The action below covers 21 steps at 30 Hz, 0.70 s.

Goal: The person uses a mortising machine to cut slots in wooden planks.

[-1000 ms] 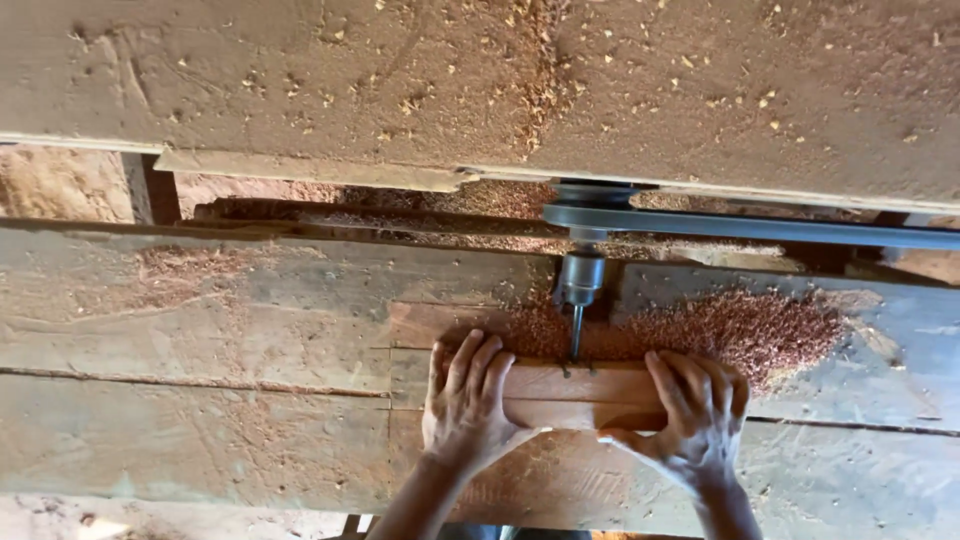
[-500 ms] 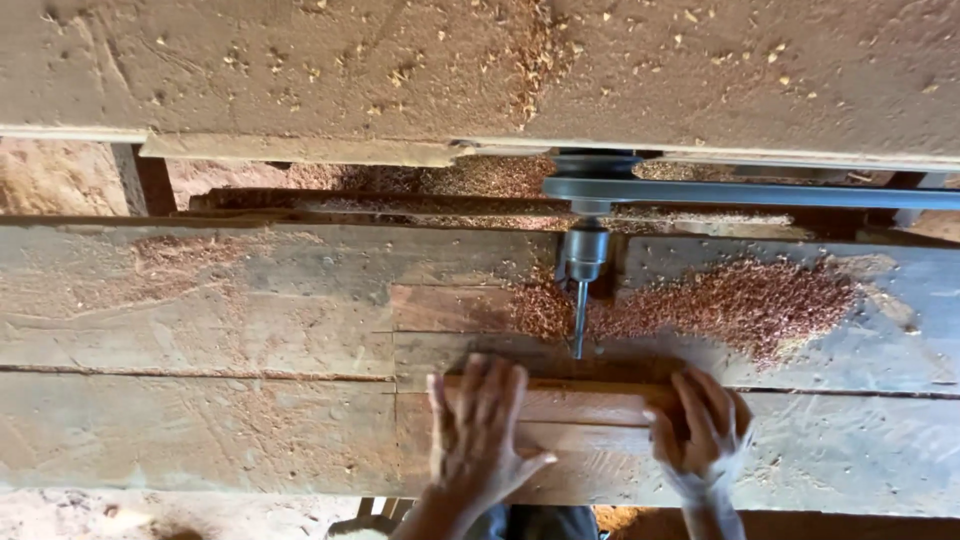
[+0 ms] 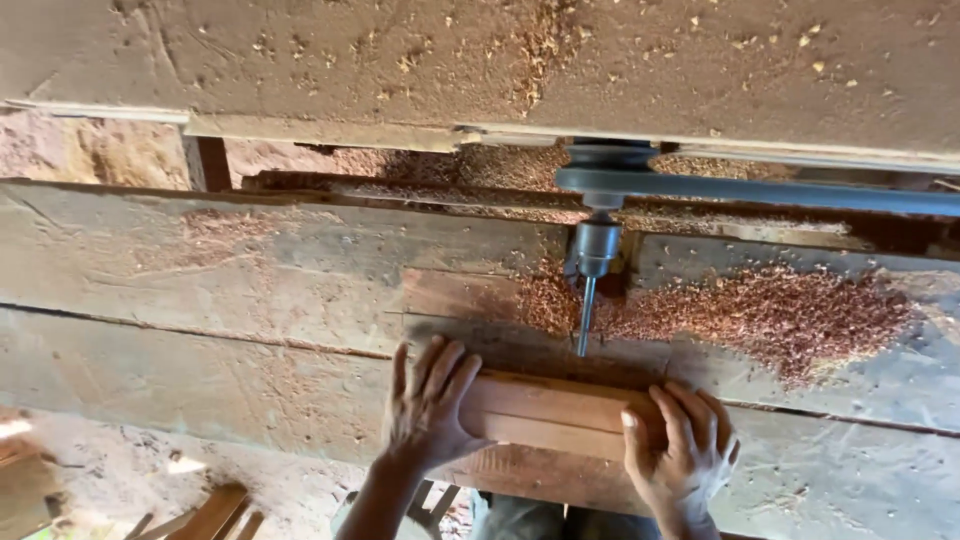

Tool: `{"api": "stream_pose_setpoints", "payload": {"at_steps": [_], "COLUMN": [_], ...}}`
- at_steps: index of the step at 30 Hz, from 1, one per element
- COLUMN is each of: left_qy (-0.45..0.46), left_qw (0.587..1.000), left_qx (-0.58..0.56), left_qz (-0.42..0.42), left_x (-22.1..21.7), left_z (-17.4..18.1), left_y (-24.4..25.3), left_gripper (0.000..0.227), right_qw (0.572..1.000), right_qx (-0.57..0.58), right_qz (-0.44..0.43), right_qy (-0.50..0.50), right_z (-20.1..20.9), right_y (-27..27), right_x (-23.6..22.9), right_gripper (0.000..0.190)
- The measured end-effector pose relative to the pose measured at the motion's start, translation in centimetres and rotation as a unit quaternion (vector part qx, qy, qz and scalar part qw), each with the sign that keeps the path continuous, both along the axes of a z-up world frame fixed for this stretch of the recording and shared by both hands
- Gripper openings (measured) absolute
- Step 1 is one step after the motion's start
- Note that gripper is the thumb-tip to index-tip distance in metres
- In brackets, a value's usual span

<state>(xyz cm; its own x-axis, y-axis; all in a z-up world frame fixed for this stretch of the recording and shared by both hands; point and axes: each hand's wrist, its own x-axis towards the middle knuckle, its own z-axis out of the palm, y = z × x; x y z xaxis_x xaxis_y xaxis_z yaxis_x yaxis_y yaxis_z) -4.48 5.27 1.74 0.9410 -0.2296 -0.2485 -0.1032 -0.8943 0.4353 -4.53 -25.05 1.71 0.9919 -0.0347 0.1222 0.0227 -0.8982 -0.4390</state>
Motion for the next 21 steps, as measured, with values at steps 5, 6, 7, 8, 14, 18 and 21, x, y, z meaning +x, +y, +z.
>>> {"api": "stream_pose_setpoints", "payload": {"at_steps": [5, 6, 7, 8, 14, 18, 21], "left_qy": [-0.06, -0.085, -0.089, -0.091, -0.081, -0.093, -0.097], "left_qw": [0.996, 0.992, 0.992, 0.992, 0.992, 0.991, 0.99], "left_qx": [-0.048, -0.068, -0.068, -0.069, -0.087, -0.091, -0.096], "left_qz": [-0.047, -0.065, -0.064, -0.061, -0.046, -0.044, -0.035], "left_x": [2.1, 2.5, 2.4, 2.4, 2.7, 3.1, 3.0], "left_z": [-0.5, -0.7, -0.9, -1.1, -1.7, -0.8, -1.3], "left_y": [0.7, 1.0, 1.0, 1.1, 0.9, 1.0, 1.1], "left_gripper": [0.105, 0.1, 0.1, 0.1, 0.102, 0.095, 0.089], "right_qw": [1.0, 1.0, 1.0, 0.999, 0.998, 0.998, 0.998], "right_qx": [-0.008, -0.004, -0.004, -0.008, 0.008, 0.007, 0.003], "right_qz": [-0.016, -0.014, -0.013, -0.011, -0.026, -0.035, -0.048], "right_qy": [-0.011, -0.017, -0.021, -0.034, -0.054, -0.054, -0.037], "right_z": [-1.2, -1.3, -2.0, -2.7, -5.4, -5.4, -4.2], "right_y": [-0.5, -0.3, -0.5, -0.8, -1.7, -1.7, -1.0], "right_x": [1.2, 1.8, 1.8, 1.8, 0.9, 1.2, 2.0], "right_gripper": [0.036, 0.039, 0.039, 0.039, 0.036, 0.033, 0.032]}}
